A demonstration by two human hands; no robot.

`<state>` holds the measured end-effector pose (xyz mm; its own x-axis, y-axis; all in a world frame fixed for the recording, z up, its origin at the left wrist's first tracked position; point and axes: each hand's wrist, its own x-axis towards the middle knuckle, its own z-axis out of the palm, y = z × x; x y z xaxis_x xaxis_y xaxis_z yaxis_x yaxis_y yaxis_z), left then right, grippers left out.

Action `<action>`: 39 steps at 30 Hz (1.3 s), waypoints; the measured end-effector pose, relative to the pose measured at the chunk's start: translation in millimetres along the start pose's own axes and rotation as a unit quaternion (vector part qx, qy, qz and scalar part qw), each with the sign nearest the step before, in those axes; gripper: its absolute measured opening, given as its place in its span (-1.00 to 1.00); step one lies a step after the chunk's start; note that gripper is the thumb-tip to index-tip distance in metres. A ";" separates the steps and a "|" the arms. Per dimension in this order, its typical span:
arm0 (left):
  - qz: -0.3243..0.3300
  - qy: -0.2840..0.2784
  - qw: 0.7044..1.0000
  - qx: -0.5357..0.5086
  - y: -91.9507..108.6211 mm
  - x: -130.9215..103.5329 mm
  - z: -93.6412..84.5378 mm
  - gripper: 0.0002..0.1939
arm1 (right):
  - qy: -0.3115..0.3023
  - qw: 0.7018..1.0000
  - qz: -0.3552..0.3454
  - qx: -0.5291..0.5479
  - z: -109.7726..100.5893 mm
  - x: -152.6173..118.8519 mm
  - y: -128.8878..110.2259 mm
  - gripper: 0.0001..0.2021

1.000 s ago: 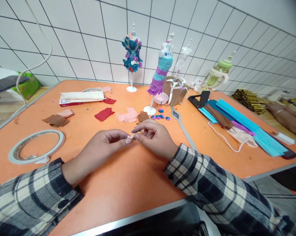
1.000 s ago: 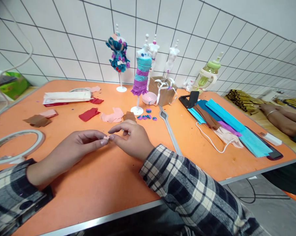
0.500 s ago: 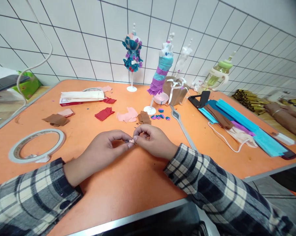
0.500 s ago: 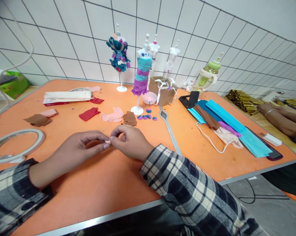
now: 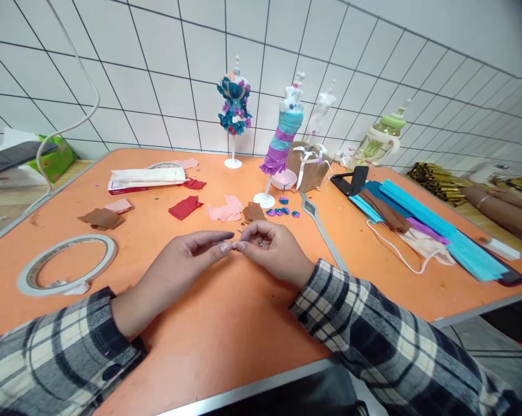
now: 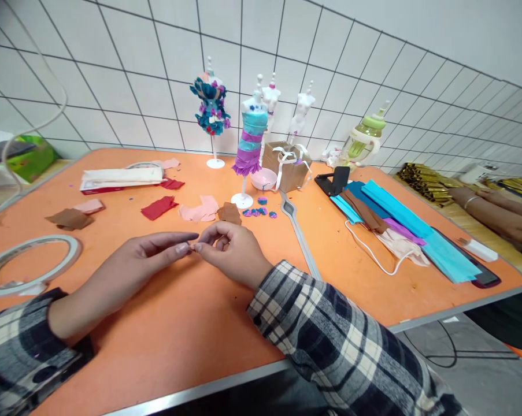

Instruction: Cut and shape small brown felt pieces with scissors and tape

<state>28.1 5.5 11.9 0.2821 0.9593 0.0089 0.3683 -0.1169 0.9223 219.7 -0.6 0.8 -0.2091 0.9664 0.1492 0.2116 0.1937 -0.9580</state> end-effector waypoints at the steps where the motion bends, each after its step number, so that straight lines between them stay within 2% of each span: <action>1: 0.001 0.007 1.000 -0.003 0.7 0.0 -0.3 -0.62 | -0.002 1.000 0.005 -0.004 0.4 -0.6 -0.2 -0.82; 6: 0.033 -0.008 0.999 0.008 3.3 -0.5 -1.1 -0.72 | -0.036 0.999 0.033 0.021 2.5 -1.3 1.8 -0.81; 13: -0.022 -0.024 0.995 -0.098 -8.1 0.2 0.2 -0.78 | -0.051 0.991 0.077 0.100 2.3 -1.9 -0.4 -0.73; 16: -0.023 -0.025 0.996 -0.087 -8.9 0.3 0.4 -0.77 | -0.060 0.983 0.103 0.137 1.9 -3.1 -2.3 -0.70; 20: -0.021 -0.031 0.999 -0.039 -4.5 -0.1 0.3 -0.75 | -0.060 0.987 0.100 0.107 2.1 -2.2 -1.4 -0.77; 24: -0.021 -0.018 0.999 -0.031 -1.1 -0.5 0.3 -0.76 | -0.047 0.987 0.101 0.113 3.1 -1.3 0.7 -0.71; 28: -0.017 0.002 1.000 -0.020 -0.5 -0.8 -0.5 -0.75 | -0.060 0.983 0.115 0.133 3.2 -2.4 0.2 -0.67; 35: 0.003 -0.001 1.000 -0.003 -3.0 -1.2 -0.1 -0.75 | -0.071 0.981 0.135 0.119 2.6 -0.6 2.2 -0.63; 39: 0.001 -0.008 1.000 -0.012 -0.3 -1.9 1.2 -0.70 | -0.065 0.991 0.112 0.040 1.1 1.0 4.4 -0.75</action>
<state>28.5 3.4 11.2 0.2979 0.9546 0.0044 0.3458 -0.1121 0.9316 219.4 1.0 -3.5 -0.2887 0.9525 -0.0967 0.1914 -0.0415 -0.9806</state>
